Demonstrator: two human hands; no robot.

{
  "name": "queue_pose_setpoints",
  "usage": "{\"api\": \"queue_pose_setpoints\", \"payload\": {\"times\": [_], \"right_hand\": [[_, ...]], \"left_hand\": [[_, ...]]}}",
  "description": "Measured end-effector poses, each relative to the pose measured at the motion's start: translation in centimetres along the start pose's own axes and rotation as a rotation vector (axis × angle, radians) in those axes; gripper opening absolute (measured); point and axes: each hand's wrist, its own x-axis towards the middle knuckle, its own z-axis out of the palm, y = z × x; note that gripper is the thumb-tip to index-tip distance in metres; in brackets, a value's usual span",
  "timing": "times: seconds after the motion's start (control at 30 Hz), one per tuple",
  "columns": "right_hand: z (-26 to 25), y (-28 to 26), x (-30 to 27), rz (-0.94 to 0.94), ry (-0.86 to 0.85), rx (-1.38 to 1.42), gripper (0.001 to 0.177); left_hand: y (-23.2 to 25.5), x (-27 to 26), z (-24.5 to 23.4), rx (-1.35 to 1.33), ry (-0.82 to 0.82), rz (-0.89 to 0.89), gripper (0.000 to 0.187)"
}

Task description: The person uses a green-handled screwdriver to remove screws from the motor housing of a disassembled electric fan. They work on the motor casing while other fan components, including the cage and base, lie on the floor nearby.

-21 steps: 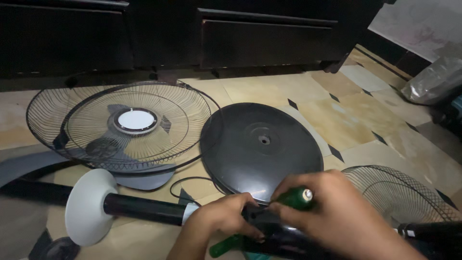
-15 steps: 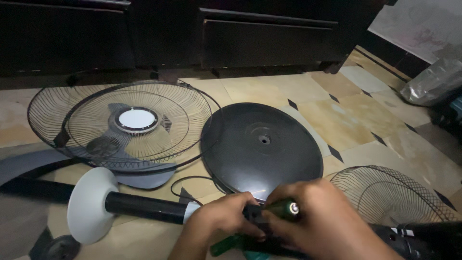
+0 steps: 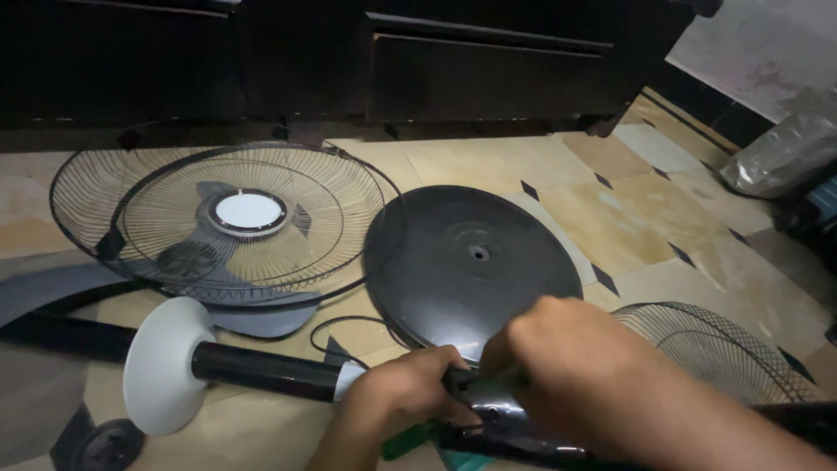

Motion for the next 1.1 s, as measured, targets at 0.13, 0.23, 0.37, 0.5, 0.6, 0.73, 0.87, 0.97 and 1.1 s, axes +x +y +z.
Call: {"api": "queue_pose_setpoints", "payload": {"times": [0.13, 0.23, 0.37, 0.5, 0.6, 0.73, 0.87, 0.97, 1.1], "right_hand": [[0.2, 0.2, 0.3, 0.039, -0.011, -0.015, 0.027], [0.6, 0.2, 0.5, 0.044, -0.098, -0.098, 0.023], [3.0, -0.8, 0.3, -0.063, -0.092, -0.222, 0.013], [4.4, -0.9, 0.5, -0.138, -0.013, -0.169, 0.018], [3.1, -0.7, 0.7, -0.146, -0.059, -0.261, 0.025], [0.6, -2.4, 0.9, 0.024, -0.144, -0.163, 0.042], [-1.6, -3.2, 2.1, 0.036, -0.217, -0.276, 0.021], [-1.3, -3.6, 2.9, 0.07, -0.206, -0.28, 0.019], [0.5, -3.6, 2.7, -0.084, -0.205, -0.416, 0.019]], "left_hand": [[0.4, -0.2, -0.2, 0.081, 0.002, -0.048, 0.081], [0.7, -0.1, -0.4, 0.139, -0.016, -0.093, 0.079], [0.3, 0.1, -0.1, 0.177, -0.001, -0.037, 0.072], [-0.5, 0.5, 0.0, 0.122, -0.018, 0.058, 0.066], [-0.1, 0.5, 0.2, 0.164, 0.019, 0.033, 0.073], [-0.1, -0.2, -0.1, 0.17, -0.02, 0.076, 0.074], [-0.3, 0.1, 0.1, 0.198, 0.039, 0.013, 0.086], [-1.1, 0.6, 0.3, 0.213, 0.057, 0.074, 0.085], [-1.4, 1.1, 0.4, 0.158, 0.005, 0.279, 0.08]]}}
